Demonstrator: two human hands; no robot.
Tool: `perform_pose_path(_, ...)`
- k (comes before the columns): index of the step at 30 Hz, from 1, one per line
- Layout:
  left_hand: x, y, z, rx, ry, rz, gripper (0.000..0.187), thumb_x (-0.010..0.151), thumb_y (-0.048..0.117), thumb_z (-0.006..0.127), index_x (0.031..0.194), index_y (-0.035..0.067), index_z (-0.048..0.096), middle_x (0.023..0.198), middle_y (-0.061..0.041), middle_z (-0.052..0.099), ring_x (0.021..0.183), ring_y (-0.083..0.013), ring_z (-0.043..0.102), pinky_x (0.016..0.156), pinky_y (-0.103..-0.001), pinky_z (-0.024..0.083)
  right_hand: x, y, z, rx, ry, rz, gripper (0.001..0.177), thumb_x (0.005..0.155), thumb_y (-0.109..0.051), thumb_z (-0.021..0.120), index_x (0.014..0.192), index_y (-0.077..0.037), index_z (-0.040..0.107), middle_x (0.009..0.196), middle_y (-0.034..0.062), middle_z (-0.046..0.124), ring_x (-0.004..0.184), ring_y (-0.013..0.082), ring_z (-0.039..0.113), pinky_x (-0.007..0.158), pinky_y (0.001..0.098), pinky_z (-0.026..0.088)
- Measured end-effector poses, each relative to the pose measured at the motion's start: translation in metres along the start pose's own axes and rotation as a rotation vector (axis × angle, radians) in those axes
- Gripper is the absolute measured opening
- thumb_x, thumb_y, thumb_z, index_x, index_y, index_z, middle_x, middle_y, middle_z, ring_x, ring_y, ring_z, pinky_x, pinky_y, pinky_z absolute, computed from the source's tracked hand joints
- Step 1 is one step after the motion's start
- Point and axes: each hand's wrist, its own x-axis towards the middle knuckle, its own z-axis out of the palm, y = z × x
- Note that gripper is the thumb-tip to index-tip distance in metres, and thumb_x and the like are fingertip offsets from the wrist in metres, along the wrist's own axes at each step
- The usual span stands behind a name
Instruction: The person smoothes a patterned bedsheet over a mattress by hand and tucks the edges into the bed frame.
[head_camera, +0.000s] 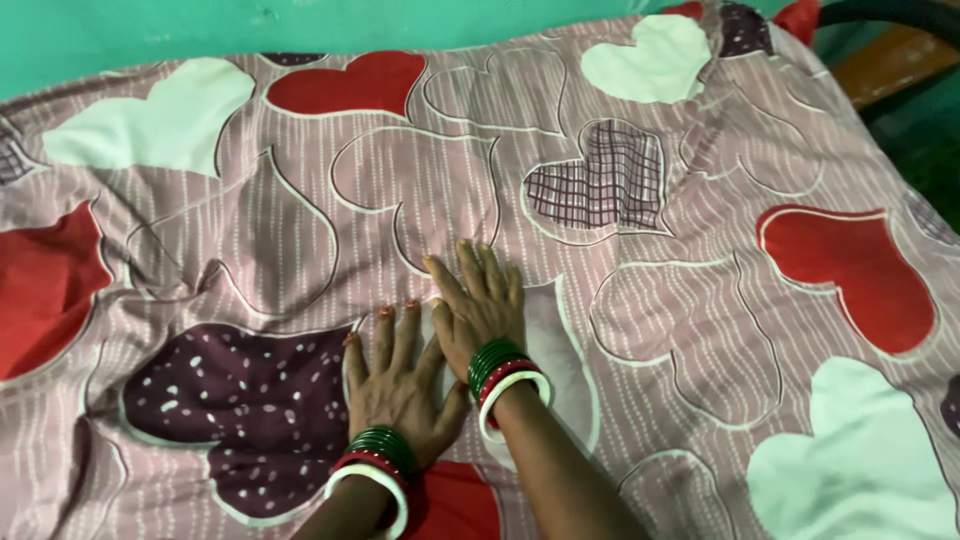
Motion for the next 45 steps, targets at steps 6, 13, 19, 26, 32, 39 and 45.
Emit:
perform_pose_path(6,-0.011,-0.016,0.012,-0.14,0.119,0.092,0.08,0.074,0.042,0.063,0.146,0.012,0.048,0.164,-0.02,0.028,0.153,-0.0392,0.017,0.12,-0.064,0.004,-0.007,-0.006,0.015,-0.055,-0.041,0.097,0.06,0.098,-0.036,0.043,0.157,-0.032,0.034,0.168,0.0064,0.023,0.153,0.0332,0.017,0.121,0.0596,0.006)
perform_pose_path(13,0.01,-0.088,0.007,-0.55,0.033,0.204,0.044,0.086,0.033,0.057,0.124,0.013,0.068,0.166,-0.016,0.042,0.147,-0.0341,0.044,0.128,-0.047,0.034,-0.021,-0.032,0.009,-0.184,-0.085,0.172,0.063,0.096,-0.041,0.043,0.157,-0.03,0.031,0.168,0.0123,0.019,0.153,0.037,0.015,0.12,0.0593,0.006)
perform_pose_path(19,0.047,-0.207,-0.054,0.141,0.101,0.041,0.079,0.085,0.058,0.057,0.157,0.036,0.035,0.17,-0.012,0.015,0.152,-0.0407,0.01,0.116,-0.069,0.005,-0.017,-0.04,0.006,-0.217,-0.076,0.167,0.065,0.095,-0.038,0.045,0.158,-0.027,0.031,0.166,0.014,0.02,0.151,0.0381,0.015,0.119,0.0596,0.007)
perform_pose_path(26,0.047,-0.228,-0.036,0.02,0.202,0.037,0.074,0.085,0.059,0.057,0.152,0.032,0.039,0.165,-0.012,0.021,0.151,-0.0384,0.012,0.118,-0.065,0.004,-0.016,-0.035,0.014,-0.272,-0.046,0.147,0.065,0.094,-0.038,0.046,0.157,-0.026,0.033,0.165,0.0134,0.025,0.15,0.0377,0.021,0.119,0.06,0.01)
perform_pose_path(32,0.04,-0.238,-0.032,-0.169,0.364,0.104,0.056,0.085,0.043,0.067,0.138,0.026,0.06,0.159,-0.014,0.039,0.151,-0.0364,0.029,0.123,-0.062,0.013,-0.017,-0.029,0.02,-0.29,0.011,0.092,0.064,0.094,-0.037,0.045,0.156,-0.025,0.035,0.165,0.0142,0.028,0.149,0.038,0.025,0.118,0.0601,0.015)
perform_pose_path(39,0.055,-0.236,-0.04,-0.185,0.265,0.108,0.057,0.082,0.041,0.069,0.135,0.022,0.06,0.155,-0.02,0.039,0.147,-0.0393,0.029,0.118,-0.065,0.014,0.036,-0.056,0.029,-0.262,-0.037,0.376,0.06,0.095,-0.036,0.048,0.153,-0.029,0.039,0.163,0.0141,0.032,0.15,0.0337,0.028,0.116,0.0623,0.018)
perform_pose_path(45,0.06,-0.239,-0.031,-0.168,0.279,0.121,0.069,0.082,0.042,0.065,0.144,0.015,0.05,0.155,-0.022,0.035,0.147,-0.0402,0.026,0.117,-0.064,0.014,0.089,-0.152,0.069,0.284,0.146,-0.088,0.05,0.1,-0.028,0.052,0.148,-0.014,0.051,0.152,0.0172,0.053,0.143,0.038,0.049,0.122,0.0475,0.035)
